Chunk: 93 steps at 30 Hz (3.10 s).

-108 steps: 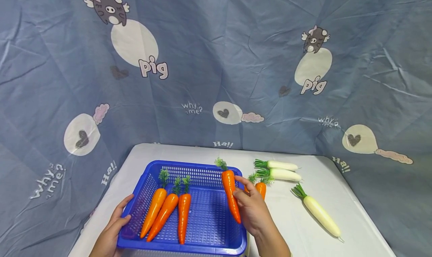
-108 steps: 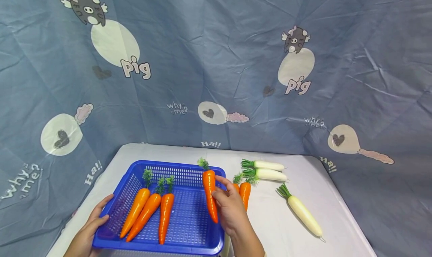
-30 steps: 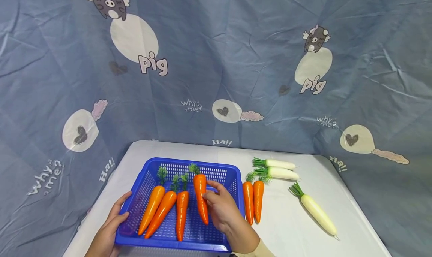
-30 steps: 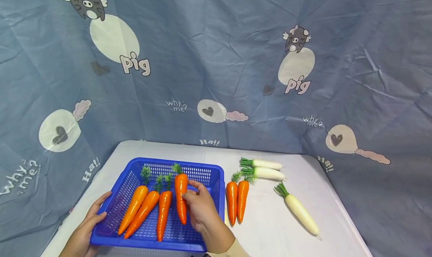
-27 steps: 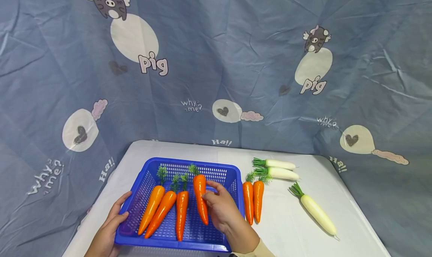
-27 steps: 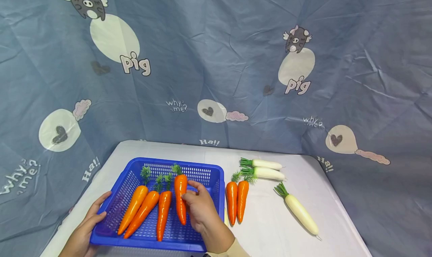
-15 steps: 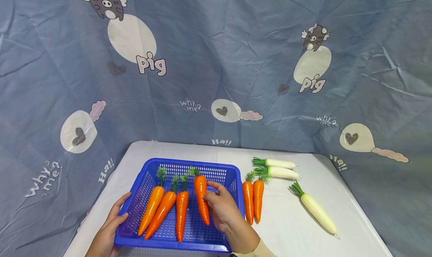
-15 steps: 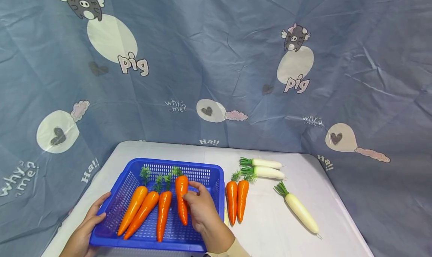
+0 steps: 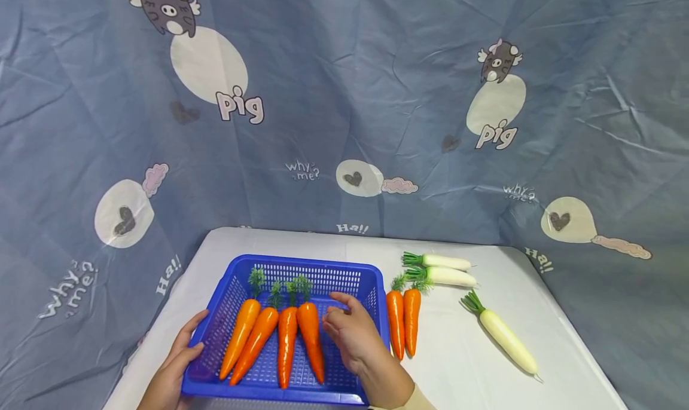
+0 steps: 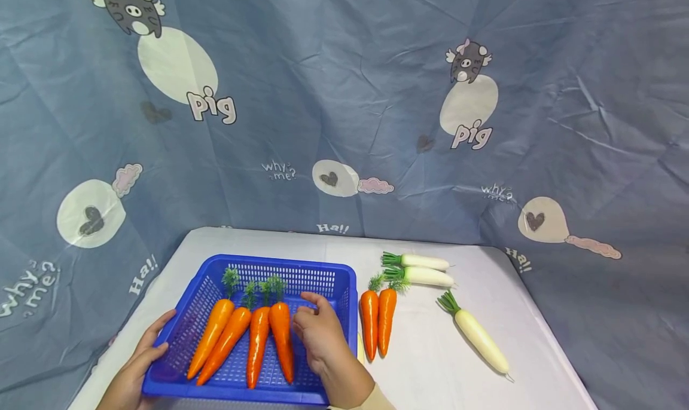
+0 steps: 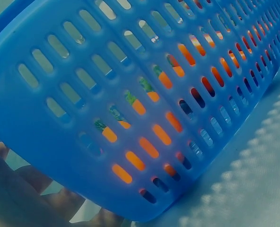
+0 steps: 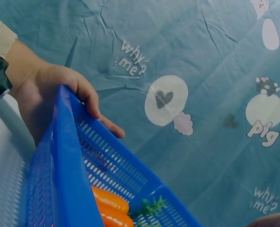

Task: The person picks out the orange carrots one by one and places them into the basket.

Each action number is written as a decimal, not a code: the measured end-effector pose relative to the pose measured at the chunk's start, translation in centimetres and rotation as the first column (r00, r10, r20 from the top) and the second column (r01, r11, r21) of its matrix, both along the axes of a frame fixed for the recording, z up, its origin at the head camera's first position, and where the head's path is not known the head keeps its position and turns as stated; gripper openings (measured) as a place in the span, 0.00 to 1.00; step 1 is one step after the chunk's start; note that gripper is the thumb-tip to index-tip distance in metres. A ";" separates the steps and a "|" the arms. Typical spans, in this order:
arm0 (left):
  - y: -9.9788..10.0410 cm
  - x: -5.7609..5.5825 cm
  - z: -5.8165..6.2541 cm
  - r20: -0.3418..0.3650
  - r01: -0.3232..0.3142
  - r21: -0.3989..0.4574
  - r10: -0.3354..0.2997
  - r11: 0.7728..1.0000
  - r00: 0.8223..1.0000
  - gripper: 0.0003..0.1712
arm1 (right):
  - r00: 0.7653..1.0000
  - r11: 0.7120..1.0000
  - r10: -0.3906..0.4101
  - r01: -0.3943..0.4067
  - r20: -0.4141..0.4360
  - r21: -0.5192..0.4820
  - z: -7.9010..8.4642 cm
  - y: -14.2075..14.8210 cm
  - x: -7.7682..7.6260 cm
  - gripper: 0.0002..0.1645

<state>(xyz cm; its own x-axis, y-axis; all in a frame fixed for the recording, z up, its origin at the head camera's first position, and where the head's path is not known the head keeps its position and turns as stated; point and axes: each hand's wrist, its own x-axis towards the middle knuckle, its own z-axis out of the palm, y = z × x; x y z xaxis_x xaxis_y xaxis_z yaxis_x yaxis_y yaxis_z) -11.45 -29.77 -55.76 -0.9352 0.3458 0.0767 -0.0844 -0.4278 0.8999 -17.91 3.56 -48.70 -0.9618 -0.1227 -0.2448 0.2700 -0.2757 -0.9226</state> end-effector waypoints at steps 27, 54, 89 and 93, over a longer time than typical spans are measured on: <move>-0.3 -0.1 -0.2 -0.013 0.034 0.028 -0.033 0.999 0.999 0.32 | 0.998 0.998 0.050 -0.049 0.035 -0.036 0.2 0.3 0.3 0.32; -0.2 -0.1 0.1 0.027 -0.033 -0.069 0.035 0.997 0.999 0.32 | 0.993 0.981 0.117 -0.111 0.024 -0.157 0.6 1.4 0.4 0.30; 0.2 -0.2 -0.1 0.018 -0.047 -0.093 0.049 0.995 0.999 0.32 | 0.992 0.985 0.107 -0.115 -0.071 -0.128 1.0 6.1 0.6 0.21; 0.5 -0.2 0.1 0.038 -0.063 -0.120 0.068 0.991 0.997 0.33 | 0.991 0.983 0.103 -0.114 -0.082 -0.142 1.1 6.7 0.7 0.17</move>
